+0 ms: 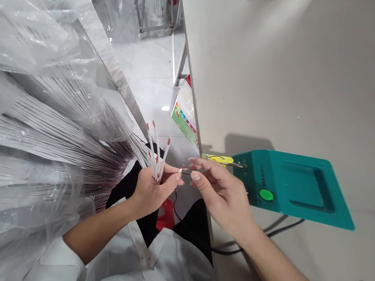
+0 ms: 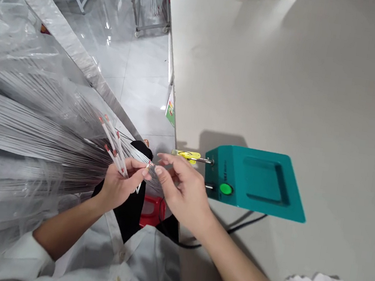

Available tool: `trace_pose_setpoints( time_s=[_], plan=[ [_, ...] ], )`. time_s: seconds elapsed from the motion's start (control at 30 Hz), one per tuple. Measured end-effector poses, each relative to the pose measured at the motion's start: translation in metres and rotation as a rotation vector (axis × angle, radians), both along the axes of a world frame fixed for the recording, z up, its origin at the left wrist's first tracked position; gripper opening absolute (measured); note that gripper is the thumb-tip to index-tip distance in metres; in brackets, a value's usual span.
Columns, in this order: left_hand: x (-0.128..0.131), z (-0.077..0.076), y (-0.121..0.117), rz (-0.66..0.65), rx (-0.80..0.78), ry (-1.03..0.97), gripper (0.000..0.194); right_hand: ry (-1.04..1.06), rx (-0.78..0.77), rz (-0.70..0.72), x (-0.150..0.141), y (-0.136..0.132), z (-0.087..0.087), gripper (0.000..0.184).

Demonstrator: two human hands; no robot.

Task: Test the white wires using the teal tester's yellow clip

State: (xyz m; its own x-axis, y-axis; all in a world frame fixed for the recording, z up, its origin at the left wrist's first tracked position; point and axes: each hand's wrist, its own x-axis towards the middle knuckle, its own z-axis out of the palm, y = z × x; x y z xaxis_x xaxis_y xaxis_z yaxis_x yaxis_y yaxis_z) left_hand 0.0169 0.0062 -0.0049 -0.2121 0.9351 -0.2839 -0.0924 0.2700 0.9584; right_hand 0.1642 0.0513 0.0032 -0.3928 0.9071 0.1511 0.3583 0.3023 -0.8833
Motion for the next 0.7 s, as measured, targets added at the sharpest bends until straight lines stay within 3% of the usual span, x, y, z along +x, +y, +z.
trace_pose_setpoints(
  time_s=[0.17,0.33,0.43,0.5,0.6,0.7],
  plan=[
    [0.0,-0.01,-0.003,-0.143,0.033,0.052,0.014,-0.084,0.305,0.129,0.001,0.002,0.0,0.013],
    [0.001,-0.007,0.004,-0.106,-0.016,0.081,0.014,-0.45,0.653,0.02,0.011,0.003,0.019,0.013],
    [0.002,-0.002,0.012,-0.083,-0.075,0.046,0.014,-0.536,0.723,-0.075,0.025,0.007,0.035,0.011],
    [0.005,0.0,0.017,-0.086,-0.067,-0.003,0.026,-0.706,0.797,-0.092,0.035,0.013,0.041,0.019],
    [0.009,0.001,0.024,-0.111,-0.022,-0.045,0.039,-0.937,0.86,0.042,0.048,0.024,0.041,0.031],
    [0.012,0.004,0.031,-0.128,-0.021,-0.058,0.036,-1.059,0.827,0.178,0.052,0.032,0.038,0.029]
  ],
)
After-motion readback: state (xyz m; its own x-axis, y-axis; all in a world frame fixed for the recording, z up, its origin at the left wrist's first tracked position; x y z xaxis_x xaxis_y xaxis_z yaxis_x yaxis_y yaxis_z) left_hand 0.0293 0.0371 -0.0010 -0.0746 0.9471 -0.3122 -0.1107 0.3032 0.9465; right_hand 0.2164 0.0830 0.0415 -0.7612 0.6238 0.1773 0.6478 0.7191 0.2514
